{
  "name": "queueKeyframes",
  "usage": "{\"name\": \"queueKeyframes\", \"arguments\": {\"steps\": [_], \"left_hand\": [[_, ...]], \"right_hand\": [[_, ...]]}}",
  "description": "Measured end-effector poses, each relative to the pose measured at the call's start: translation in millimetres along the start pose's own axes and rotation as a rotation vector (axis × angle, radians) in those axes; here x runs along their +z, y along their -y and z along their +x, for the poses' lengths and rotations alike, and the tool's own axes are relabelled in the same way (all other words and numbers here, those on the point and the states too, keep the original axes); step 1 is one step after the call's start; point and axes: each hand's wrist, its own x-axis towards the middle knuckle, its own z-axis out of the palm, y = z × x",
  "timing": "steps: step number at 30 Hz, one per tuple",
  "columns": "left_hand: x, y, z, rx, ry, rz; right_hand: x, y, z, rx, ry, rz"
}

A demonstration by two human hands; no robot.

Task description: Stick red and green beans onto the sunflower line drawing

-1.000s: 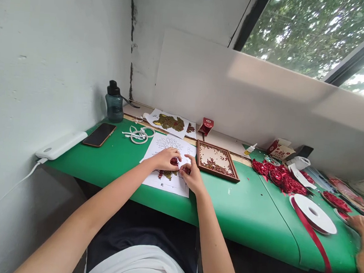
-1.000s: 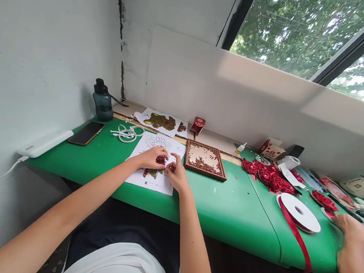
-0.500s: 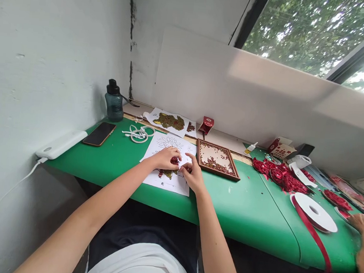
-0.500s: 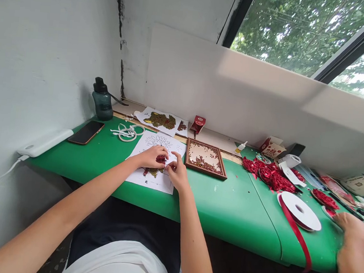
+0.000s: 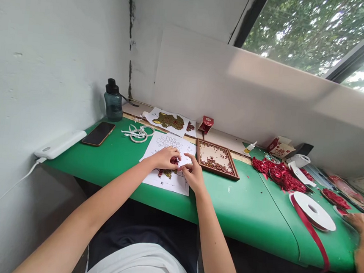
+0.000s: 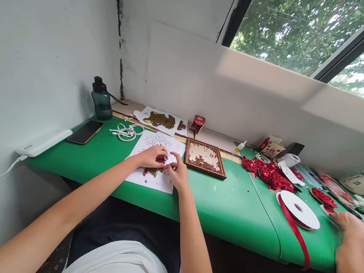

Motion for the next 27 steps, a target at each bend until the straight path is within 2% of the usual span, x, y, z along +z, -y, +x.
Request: {"name": "queueKeyframes", "arguments": {"steps": [9, 18, 27], "left_hand": [[-0.1, -2.2, 0.4, -0.008, 0.002, 0.006], [4.5, -2.3, 2.9, -0.059, 0.042, 0.060], [5.3, -0.4, 3.4, -0.079, 0.052, 0.050]], "right_hand": [[0.6, -0.1, 1.9, -0.046, -0.094, -0.038], [-2.5, -2.9, 4.8, -0.059, -0.379, -0.011], [-4.2, -4.9, 5.1, -0.039, -0.455, 0.018]]}}
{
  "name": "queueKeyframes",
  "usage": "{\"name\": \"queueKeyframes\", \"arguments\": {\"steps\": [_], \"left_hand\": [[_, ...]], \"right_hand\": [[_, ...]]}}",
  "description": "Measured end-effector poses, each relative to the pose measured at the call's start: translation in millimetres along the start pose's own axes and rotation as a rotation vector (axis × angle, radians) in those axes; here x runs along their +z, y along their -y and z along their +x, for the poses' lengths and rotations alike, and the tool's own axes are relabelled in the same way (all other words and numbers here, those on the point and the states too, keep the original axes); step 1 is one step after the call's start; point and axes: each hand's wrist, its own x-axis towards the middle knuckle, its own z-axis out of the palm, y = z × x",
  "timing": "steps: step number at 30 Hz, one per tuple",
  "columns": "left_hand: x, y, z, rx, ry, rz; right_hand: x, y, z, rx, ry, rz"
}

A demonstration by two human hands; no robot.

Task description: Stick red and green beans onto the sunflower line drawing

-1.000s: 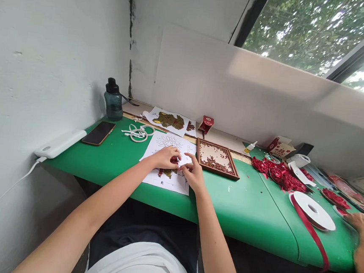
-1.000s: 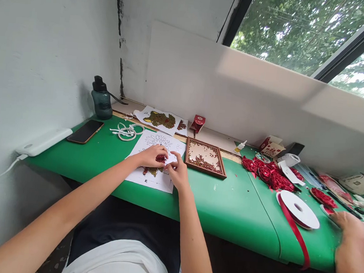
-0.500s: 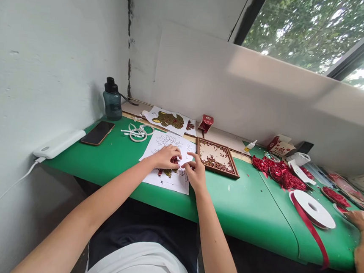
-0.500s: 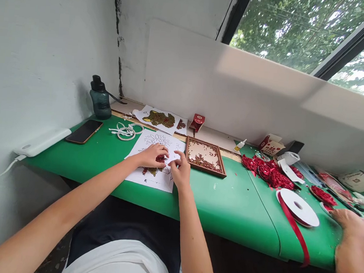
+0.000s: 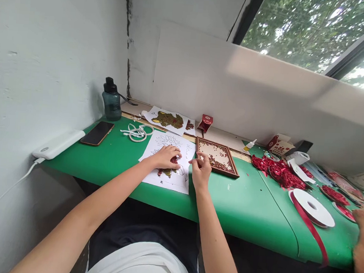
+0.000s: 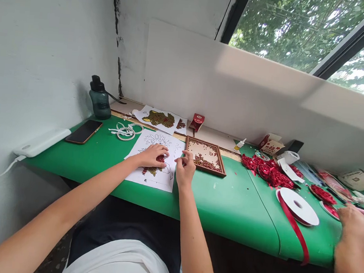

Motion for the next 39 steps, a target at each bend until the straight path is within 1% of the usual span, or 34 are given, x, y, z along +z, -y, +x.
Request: {"name": "queueKeyframes", "arguments": {"steps": [5, 9, 12, 16, 20, 23, 27, 32, 39], "left_hand": [[0.3, 0, 0, 0.005, -0.004, 0.012], [-0.4, -1, -1, 0.010, -0.019, 0.014], [-1.1, -2, -1, 0.002, -0.007, 0.034], [-1.5, -2, -2, 0.002, -0.004, 0.041], [-2.2, -3, -2, -0.002, -0.002, 0.037], [-2.9, -4, -3, -0.011, -0.009, 0.030], [-2.3, -1, -3, -0.008, -0.024, 0.032], [-1.4, 6, -1, 0.004, -0.081, 0.020], [-6.6, 7, -3, -0.066, -0.118, 0.015]], "right_hand": [[0, -4, 1, -0.010, -0.028, 0.003], [0, -3, 2, -0.001, -0.082, 0.006], [-2, -2, 3, -0.016, -0.158, 0.001], [-4, -6, 6, -0.030, -0.305, -0.039], [-5, -15, 10, 0.025, -0.379, 0.003], [-6, -19, 11, 0.066, -0.390, 0.009], [-5, -18, 10, 0.078, -0.374, -0.007], [-4, -17, 10, 0.098, -0.363, 0.028], [-4, -16, 10, 0.116, -0.319, 0.054]]}}
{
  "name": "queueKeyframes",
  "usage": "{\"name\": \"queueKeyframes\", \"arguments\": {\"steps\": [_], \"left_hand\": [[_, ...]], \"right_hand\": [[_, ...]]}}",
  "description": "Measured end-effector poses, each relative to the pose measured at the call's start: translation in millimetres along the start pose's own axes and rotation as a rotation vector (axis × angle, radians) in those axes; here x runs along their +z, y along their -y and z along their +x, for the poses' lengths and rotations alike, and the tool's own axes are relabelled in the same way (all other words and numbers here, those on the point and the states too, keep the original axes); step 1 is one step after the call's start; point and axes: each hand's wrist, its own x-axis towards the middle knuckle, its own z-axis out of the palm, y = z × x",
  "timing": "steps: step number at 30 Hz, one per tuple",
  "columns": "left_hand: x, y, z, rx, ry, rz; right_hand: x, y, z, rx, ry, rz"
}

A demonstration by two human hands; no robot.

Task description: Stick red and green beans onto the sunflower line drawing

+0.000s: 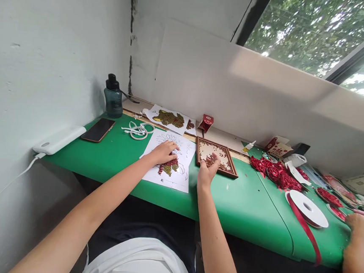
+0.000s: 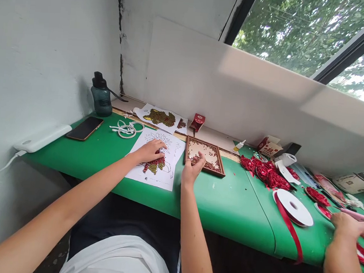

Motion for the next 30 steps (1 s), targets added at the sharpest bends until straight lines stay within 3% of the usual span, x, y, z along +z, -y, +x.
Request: {"name": "queueKeyframes", "arguments": {"steps": [14, 19, 23, 26, 30], "left_hand": [[0.8, 6, 1, -0.033, -0.033, -0.012], [1.7, 9, 2, -0.025, -0.054, -0.018], [2.9, 10, 3, -0.025, -0.094, -0.022], [3.4, 11, 5, -0.031, -0.164, -0.035], [1.4, 10, 7, -0.032, -0.330, -0.071]], "right_hand": [[2, -9, 3, 0.021, 0.071, 0.025], [5, -14, 2, 0.003, 0.186, -0.011], [6, -14, -1, -0.133, 0.279, -0.127], [6, -9, -5, -0.327, 0.339, -0.228], [10, 2, -13, -0.553, 0.582, -0.366]]}}
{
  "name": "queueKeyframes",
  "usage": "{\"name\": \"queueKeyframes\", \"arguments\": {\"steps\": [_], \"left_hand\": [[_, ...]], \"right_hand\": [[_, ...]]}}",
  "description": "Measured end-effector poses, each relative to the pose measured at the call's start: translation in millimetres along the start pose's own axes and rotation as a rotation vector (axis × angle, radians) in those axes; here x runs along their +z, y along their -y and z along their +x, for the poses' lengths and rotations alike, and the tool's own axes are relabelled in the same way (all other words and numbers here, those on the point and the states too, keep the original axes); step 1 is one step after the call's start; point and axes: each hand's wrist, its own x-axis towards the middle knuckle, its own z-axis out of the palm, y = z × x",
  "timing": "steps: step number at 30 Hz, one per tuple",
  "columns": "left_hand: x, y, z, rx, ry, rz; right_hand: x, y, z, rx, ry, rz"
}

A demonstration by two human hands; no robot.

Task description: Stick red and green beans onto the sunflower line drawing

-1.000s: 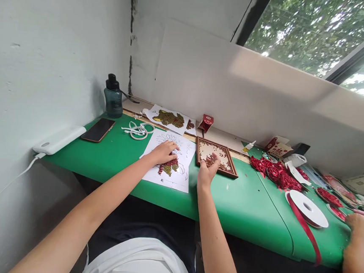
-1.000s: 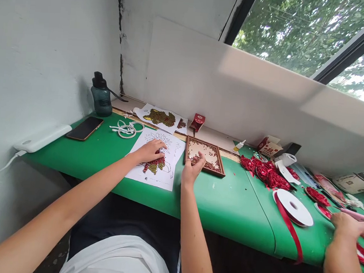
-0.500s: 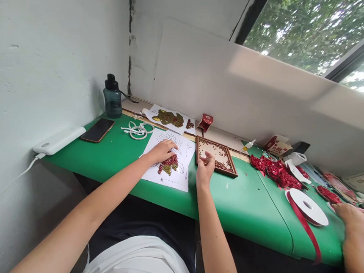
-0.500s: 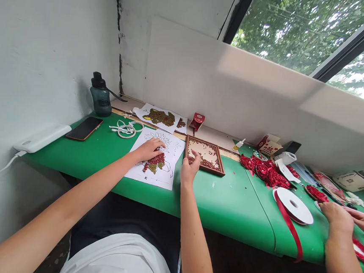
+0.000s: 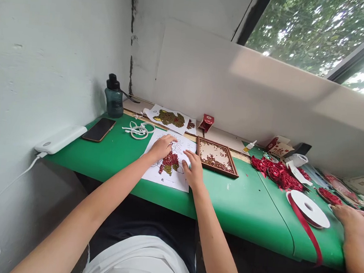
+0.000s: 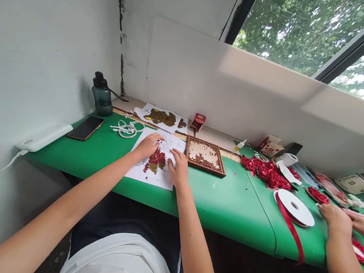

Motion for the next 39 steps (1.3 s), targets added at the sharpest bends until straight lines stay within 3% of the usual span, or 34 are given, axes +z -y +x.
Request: {"name": "queueKeyframes", "arguments": {"steps": [4, 8, 14, 18, 22, 29, 39], "left_hand": [[-3.9, -1.4, 2.9, -0.008, -0.150, -0.020], [-6.4, -2.2, 3.0, -0.041, -0.119, -0.021], [-3.3, 0.0, -1.1, 0.024, 0.175, -0.007], [-2.9, 0.5, -3.2, 0.051, 0.258, -0.008], [-4.5, -1.5, -3.8, 0.073, 0.299, -0.006], [-6.3, -5.2, -4.1, 0.089, 0.313, -0.009], [-3.4, -1.6, -3.9, 0.097, 0.313, -0.008]], "right_hand": [[3.3, 9.6, -1.3, -0.091, 0.308, -0.109], [4.9, 11.8, -2.9, -0.095, 0.417, -0.171], [4.6, 7.9, -2.4, -0.063, 0.355, -0.128], [4.2, 5.5, -1.6, -0.066, 0.292, -0.059], [3.7, 4.8, -0.4, -0.093, 0.193, -0.022], [3.1, 5.5, 0.8, -0.103, 0.144, -0.022], [2.9, 5.8, 0.4, -0.088, 0.164, -0.028]]}}
